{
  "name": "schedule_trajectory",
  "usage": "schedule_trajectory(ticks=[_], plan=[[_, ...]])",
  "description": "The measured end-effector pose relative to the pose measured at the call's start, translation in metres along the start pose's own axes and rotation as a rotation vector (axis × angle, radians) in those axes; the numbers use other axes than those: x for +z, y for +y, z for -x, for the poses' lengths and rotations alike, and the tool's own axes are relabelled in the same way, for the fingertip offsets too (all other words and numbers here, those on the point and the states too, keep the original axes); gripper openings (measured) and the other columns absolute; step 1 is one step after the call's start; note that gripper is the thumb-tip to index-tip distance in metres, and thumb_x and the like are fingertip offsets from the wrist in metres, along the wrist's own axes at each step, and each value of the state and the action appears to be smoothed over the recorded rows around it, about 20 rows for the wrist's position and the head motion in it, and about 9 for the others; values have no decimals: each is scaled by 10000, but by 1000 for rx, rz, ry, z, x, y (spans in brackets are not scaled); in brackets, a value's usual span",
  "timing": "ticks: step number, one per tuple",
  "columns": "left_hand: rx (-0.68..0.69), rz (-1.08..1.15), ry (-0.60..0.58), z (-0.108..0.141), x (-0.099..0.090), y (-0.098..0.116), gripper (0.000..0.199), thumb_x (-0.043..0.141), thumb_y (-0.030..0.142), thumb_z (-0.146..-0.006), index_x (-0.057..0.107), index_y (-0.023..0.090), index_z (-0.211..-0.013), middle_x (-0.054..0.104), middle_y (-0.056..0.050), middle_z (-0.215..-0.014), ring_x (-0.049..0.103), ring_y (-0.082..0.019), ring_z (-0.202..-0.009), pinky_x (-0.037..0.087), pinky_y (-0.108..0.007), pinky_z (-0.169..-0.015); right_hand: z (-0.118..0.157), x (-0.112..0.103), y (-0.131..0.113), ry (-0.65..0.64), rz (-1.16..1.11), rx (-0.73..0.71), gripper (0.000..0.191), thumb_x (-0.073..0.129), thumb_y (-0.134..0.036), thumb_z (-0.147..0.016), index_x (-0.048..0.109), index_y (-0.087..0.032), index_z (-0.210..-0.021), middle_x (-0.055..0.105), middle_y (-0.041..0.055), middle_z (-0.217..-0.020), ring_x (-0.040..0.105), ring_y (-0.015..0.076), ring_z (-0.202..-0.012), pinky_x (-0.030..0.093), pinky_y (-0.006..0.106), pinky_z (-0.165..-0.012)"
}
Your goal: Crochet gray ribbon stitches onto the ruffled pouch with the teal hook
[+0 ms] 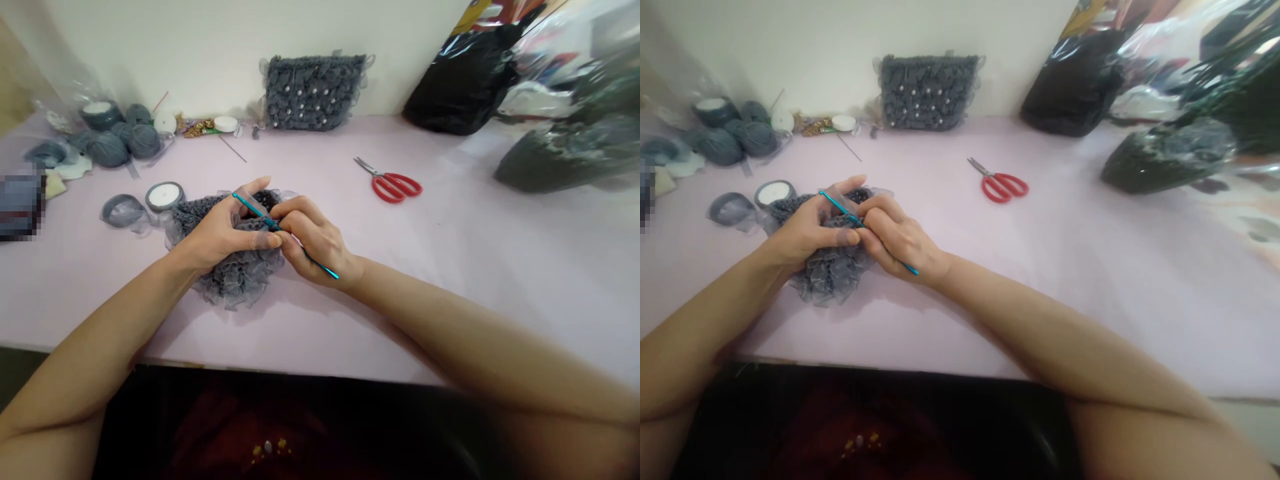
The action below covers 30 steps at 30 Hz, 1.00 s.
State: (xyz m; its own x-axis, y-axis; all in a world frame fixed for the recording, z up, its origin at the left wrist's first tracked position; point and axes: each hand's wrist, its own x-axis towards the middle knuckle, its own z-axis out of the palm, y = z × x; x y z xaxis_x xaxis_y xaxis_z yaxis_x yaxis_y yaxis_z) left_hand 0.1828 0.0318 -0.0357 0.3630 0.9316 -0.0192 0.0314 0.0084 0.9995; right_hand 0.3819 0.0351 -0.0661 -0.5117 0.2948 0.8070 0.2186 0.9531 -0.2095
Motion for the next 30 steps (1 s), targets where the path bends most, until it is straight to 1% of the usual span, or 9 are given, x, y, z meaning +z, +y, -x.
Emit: schedule_trajectory(ticks=[3, 7, 12, 14, 17, 19, 23, 28, 30], plan=[[63, -44, 21, 0, 0, -1, 1058, 967, 388, -585, 497, 231, -1520, 673, -17, -990, 650, -238, -1056, 494, -403, -1045, 1, -2, 0, -27, 2, 43, 95, 403, -236, -1078, 462, -258, -1006, 566, 65, -1034, 626, 200, -1035, 599, 368, -829], [120, -109, 81, -1, 0, -4, 1161, 974, 393, -559, 430, 224, -1570, 649, -7, -930, 650, -230, -966, 532, -390, -953, 2, -4, -1, -36, -12, 86, 127, 384, -208, -1063, 471, -260, -988, 574, 68, -1047, 640, 202, -994, 592, 385, -833], [128, -82, 135, -3, 4, -8, 1204, 956, 413, -582, 365, 203, -1609, 620, 7, -839, 631, -210, -849, 538, -362, -833, -3, -4, -3, -9, 33, 49, 160, 386, -131, -1054, 432, -249, -956, 551, 42, -923, 616, 189, -1018, 603, 342, -823], [123, -55, 153, -4, 7, -9, 1235, 961, 447, -576, 349, 178, -1613, 605, 19, -812, 614, -192, -846, 522, -334, -826, -4, -2, -4, -2, 46, 66, 171, 381, -136, -1058, 426, -250, -939, 551, 38, -910, 612, 189, -1027, 608, 343, -828], [55, 72, 173, -4, 11, -11, 1210, 981, 482, -540, 415, 199, -1572, 602, 35, -829, 601, -160, -850, 503, -297, -832, -3, 1, -4, 0, 102, 73, 148, 391, -186, -1073, 434, -254, -948, 550, 48, -921, 617, 207, -1048, 618, 363, -817], [-12, 183, 151, -3, 12, -11, 1128, 989, 487, -531, 496, 231, -1513, 588, 46, -838, 591, -137, -824, 491, -276, -810, -1, 2, -3, -2, 156, 51, 111, 405, -209, -1079, 445, -249, -984, 553, 62, -957, 623, 206, -1037, 630, 362, -806], [-120, 291, 5, -2, 8, -8, 1056, 997, 466, -538, 553, 247, -1471, 620, 34, -876, 601, -134, -814, 475, -269, -769, -1, -1, 1, -26, 186, -41, 86, 415, -203, -1083, 456, -213, -1008, 573, 96, -1034, 630, 181, -943, 648, 339, -769], [-74, 122, -103, -5, -6, -1, 1079, 1005, 390, -527, 546, 196, -1484, 720, -18, -1008, 650, -219, -1091, 461, -317, -999, -7, -18, 5, -146, 165, -133, 108, 424, -243, -1096, 495, -191, -1033, 606, 113, -1065, 667, 181, -942, 654, 313, -748], [-64, 40, -158, -6, -12, 3, 1124, 1003, 389, -530, 506, 168, -1514, 734, -27, -1002, 652, -238, -1111, 446, -335, -1025, -10, -25, 6, -206, 169, -161, 117, 434, -242, -1094, 511, -178, -1033, 626, 123, -1084, 679, 174, -922, 655, 303, -753]])
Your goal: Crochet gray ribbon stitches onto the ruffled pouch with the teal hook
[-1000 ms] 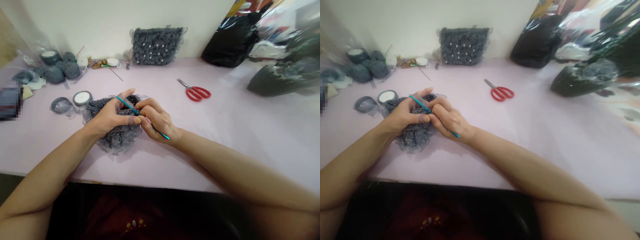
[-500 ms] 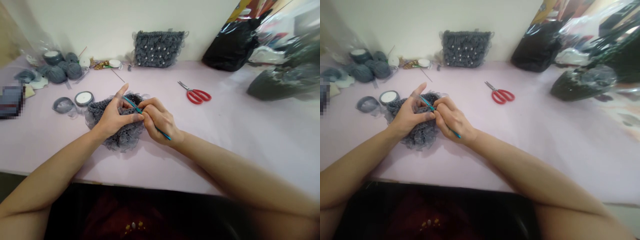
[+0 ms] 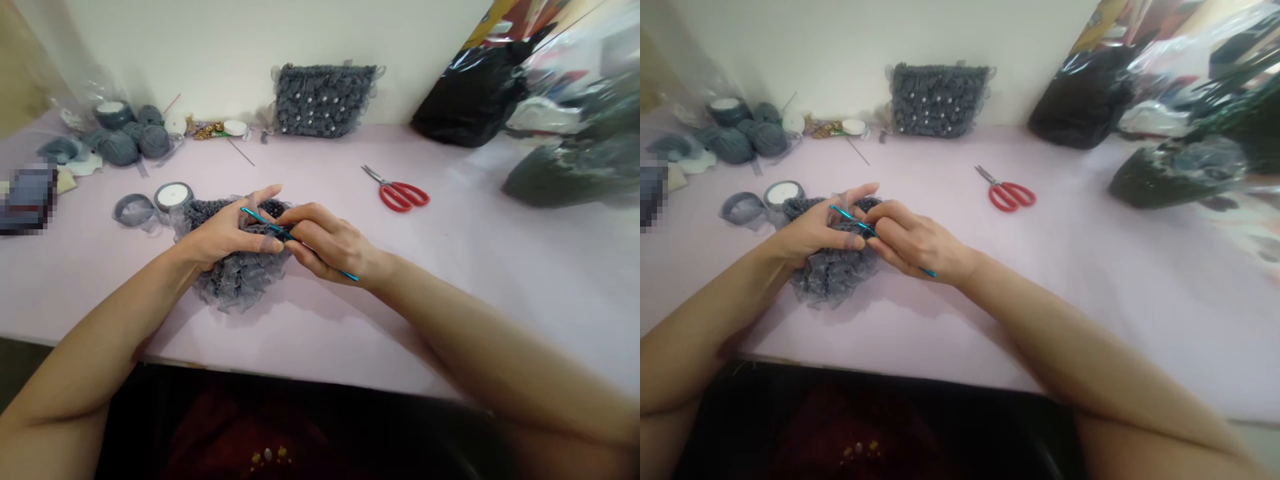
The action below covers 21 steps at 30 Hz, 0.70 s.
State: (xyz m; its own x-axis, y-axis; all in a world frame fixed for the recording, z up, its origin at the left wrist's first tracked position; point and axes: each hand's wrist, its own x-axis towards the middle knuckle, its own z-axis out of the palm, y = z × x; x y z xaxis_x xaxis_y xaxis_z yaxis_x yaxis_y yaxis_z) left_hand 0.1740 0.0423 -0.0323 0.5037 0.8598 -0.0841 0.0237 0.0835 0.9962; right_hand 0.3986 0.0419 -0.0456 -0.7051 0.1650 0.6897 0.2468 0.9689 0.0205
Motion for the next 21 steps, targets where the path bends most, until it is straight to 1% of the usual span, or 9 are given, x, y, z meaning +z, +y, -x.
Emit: schedule_trajectory(ticks=[2, 4, 7, 11, 16, 18, 19, 20, 21], plan=[[-11, -57, -25, 0, -5, 4, 1164, 989, 389, -560, 441, 159, -1560, 729, -16, -947, 661, -224, -1023, 457, -338, -966, -2, -7, 1, -42, 1, -17, 124, 446, -233, -1090, 527, -162, -1029, 646, 138, -1096, 686, 173, -912, 653, 296, -764], [-12, -96, -13, 1, -8, 7, 1171, 969, 369, -592, 396, 149, -1590, 694, 7, -875, 647, -192, -900, 455, -322, -877, -3, -12, 2, -78, -7, -13, 126, 452, -226, -1087, 538, -155, -1030, 660, 151, -1113, 690, 171, -902, 648, 290, -760], [-11, -135, 14, 1, -11, 9, 1165, 958, 327, -593, 397, 107, -1589, 625, 31, -813, 592, -157, -783, 413, -302, -772, -6, -18, 3, -133, -34, 10, 121, 448, -223, -1087, 545, -167, -1042, 676, 150, -1153, 702, 166, -916, 641, 283, -752], [-8, -186, 49, 1, -15, 10, 1097, 944, 308, -586, 463, 101, -1550, 581, 33, -808, 545, -143, -755, 367, -295, -730, -8, -24, 2, -182, -75, 37, 112, 452, -218, -1086, 549, -176, -1049, 686, 151, -1199, 719, 172, -980, 636, 282, -792], [-32, -211, 114, 1, -19, 9, 1018, 911, 305, -579, 527, 147, -1508, 531, 41, -780, 532, -144, -742, 373, -287, -698, -11, -34, -1, -246, -69, 69, 145, 436, -230, -1086, 574, -188, -1078, 693, 144, -1235, 728, 184, -948, 627, 301, -787], [-29, -232, 132, 1, -20, 9, 844, 906, 294, -571, 639, 173, -1363, 578, 25, -823, 525, -137, -745, 379, -290, -708, -12, -37, -2, -279, -102, 109, 177, 420, -240, -1087, 590, -194, -1084, 690, 140, -1258, 733, 186, -919, 624, 313, -781], [-20, -245, 134, 0, -20, 10, 672, 903, 285, -568, 705, 177, -1202, 630, 2, -904, 527, -132, -762, 383, -295, -725, -13, -38, -3, -295, -131, 133, 188, 417, -244, -1085, 599, -195, -1094, 689, 140, -1265, 736, 188, -914, 624, 317, -781], [-8, -254, 128, 0, -20, 10, 477, 900, 278, -567, 725, 171, -997, 673, -25, -1026, 532, -127, -783, 388, -303, -743, -14, -39, -3, -305, -168, 156, 197, 418, -245, -1083, 606, -195, -1107, 690, 139, -1262, 738, 189, -918, 623, 319, -788], [2, -261, 114, 0, -20, 10, 343, 897, 276, -570, 678, 159, -807, 687, -45, -1161, 536, -123, -803, 392, -311, -760, -14, -40, -4, -309, -208, 178, 203, 421, -245, -1080, 614, -196, -1120, 693, 137, -1252, 738, 190, -931, 623, 319, -802]])
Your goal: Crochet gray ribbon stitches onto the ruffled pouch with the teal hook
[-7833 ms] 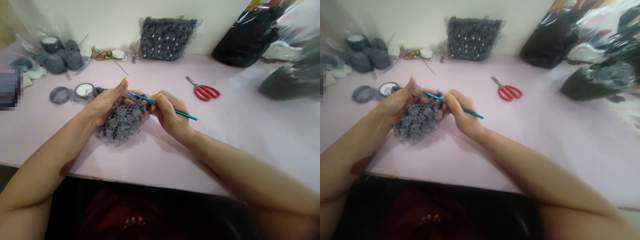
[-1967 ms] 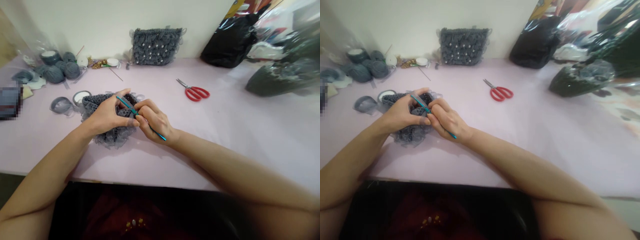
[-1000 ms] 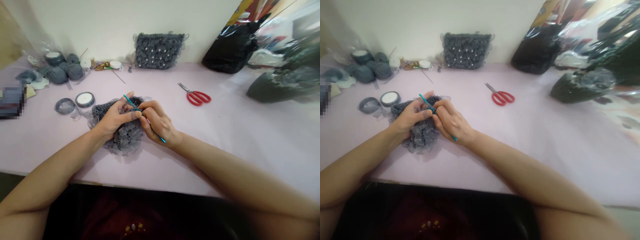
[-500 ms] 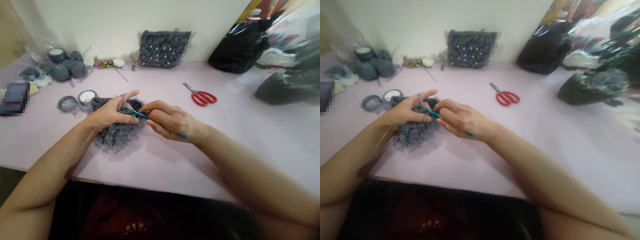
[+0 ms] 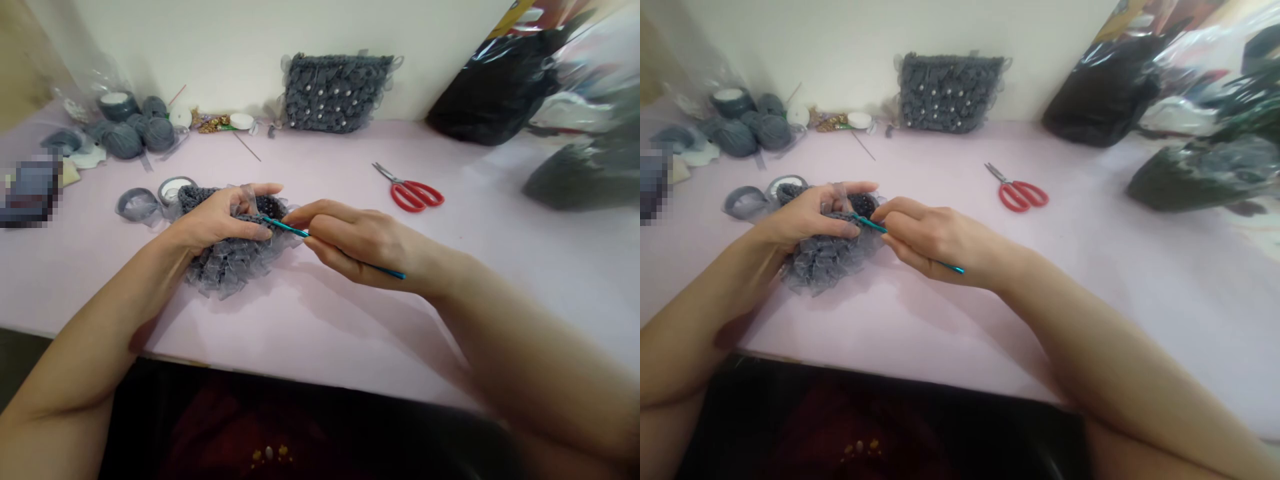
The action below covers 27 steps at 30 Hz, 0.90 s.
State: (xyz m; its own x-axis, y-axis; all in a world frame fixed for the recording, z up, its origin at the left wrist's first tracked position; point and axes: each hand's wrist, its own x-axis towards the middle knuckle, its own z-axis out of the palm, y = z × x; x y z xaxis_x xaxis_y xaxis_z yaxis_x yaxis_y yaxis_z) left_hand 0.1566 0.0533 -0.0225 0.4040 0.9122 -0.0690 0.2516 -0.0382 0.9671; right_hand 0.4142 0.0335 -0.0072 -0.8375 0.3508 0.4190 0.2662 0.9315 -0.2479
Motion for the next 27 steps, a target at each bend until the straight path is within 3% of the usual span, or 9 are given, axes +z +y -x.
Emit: schedule_trajectory(ticks=[2, 5, 10, 12, 14, 16, 19, 23, 27], plan=[[13, -2, -38, 0, -1, 1, 354, 885, 276, -581, 560, 146, -626, 677, -55, -1302, 538, -118, -813, 399, -324, -778, -1, -1, -1, 2, -80, 25, 216, 424, -244, -1075, 628, -199, -1129, 703, 131, -1216, 735, 194, -980, 620, 320, -842], [7, -8, -100, -1, -3, 1, 284, 882, 279, -595, 655, 151, -709, 724, -45, -1196, 557, -127, -806, 418, -325, -798, -2, -3, 0, 9, -179, 72, 238, 427, -251, -1070, 657, -220, -1124, 723, 105, -1169, 726, 195, -1021, 613, 335, -875], [37, 11, -144, -1, -9, -1, 252, 896, 279, -617, 695, 157, -709, 755, -56, -1159, 657, -230, -1049, 458, -371, -964, -4, -3, 5, 19, -437, 198, 276, 462, -292, -1071, 698, -224, -1199, 765, 60, -1109, 733, 166, -949, 614, 310, -844], [46, 30, -151, -2, -10, -2, 245, 899, 280, -629, 729, 157, -755, 761, -71, -1155, 661, -265, -1111, 463, -405, -1008, -5, 6, 6, 79, -548, 272, 275, 474, -328, -1077, 716, -217, -1149, 758, 63, -1142, 719, 146, -875, 620, 284, -768], [78, 68, -157, -3, -6, -5, 234, 897, 267, -635, 740, 152, -764, 763, -82, -1164, 663, -276, -1140, 469, -416, -1030, -6, 21, 5, 195, -590, 296, 315, 481, -365, -1080, 709, -203, -934, 723, 82, -1237, 708, 146, -900, 616, 281, -732], [100, 151, -166, -4, 1, -8, 260, 910, 264, -624, 759, 154, -805, 768, -77, -1149, 672, -268, -1141, 479, -403, -1041, -7, 39, 3, 308, -552, 258, 366, 475, -365, -1082, 647, -197, -807, 703, 92, -1248, 696, 189, -1071, 617, 345, -890], [50, 295, -142, -5, 14, -13, 481, 942, 272, -603, 789, 181, -1050, 776, -50, -1109, 693, -233, -1090, 508, -367, -1023, -9, 61, 0, 443, -420, 185, 314, 475, -334, -1078, 586, -197, -819, 682, 110, -1220, 663, 215, -1184, 568, 416, -1035], [-30, 380, -33, -4, 23, -17, 705, 982, 277, -565, 746, 179, -1222, 772, -33, -1045, 697, -189, -993, 520, -332, -996, -10, 66, -1, 503, -353, 266, 353, 451, -370, -1088, 533, -200, -790, 691, 93, -1070, 660, 168, -950, 567, 350, -872], [-91, 410, 23, -2, 22, -14, 760, 996, 253, -550, 735, 183, -1260, 759, -27, -1042, 689, -167, -955, 532, -311, -954, -8, 56, 1, 458, -458, 348, 356, 443, -424, -1078, 594, -195, -851, 670, 52, -879, 610, 151, -786, 530, 318, -763]])
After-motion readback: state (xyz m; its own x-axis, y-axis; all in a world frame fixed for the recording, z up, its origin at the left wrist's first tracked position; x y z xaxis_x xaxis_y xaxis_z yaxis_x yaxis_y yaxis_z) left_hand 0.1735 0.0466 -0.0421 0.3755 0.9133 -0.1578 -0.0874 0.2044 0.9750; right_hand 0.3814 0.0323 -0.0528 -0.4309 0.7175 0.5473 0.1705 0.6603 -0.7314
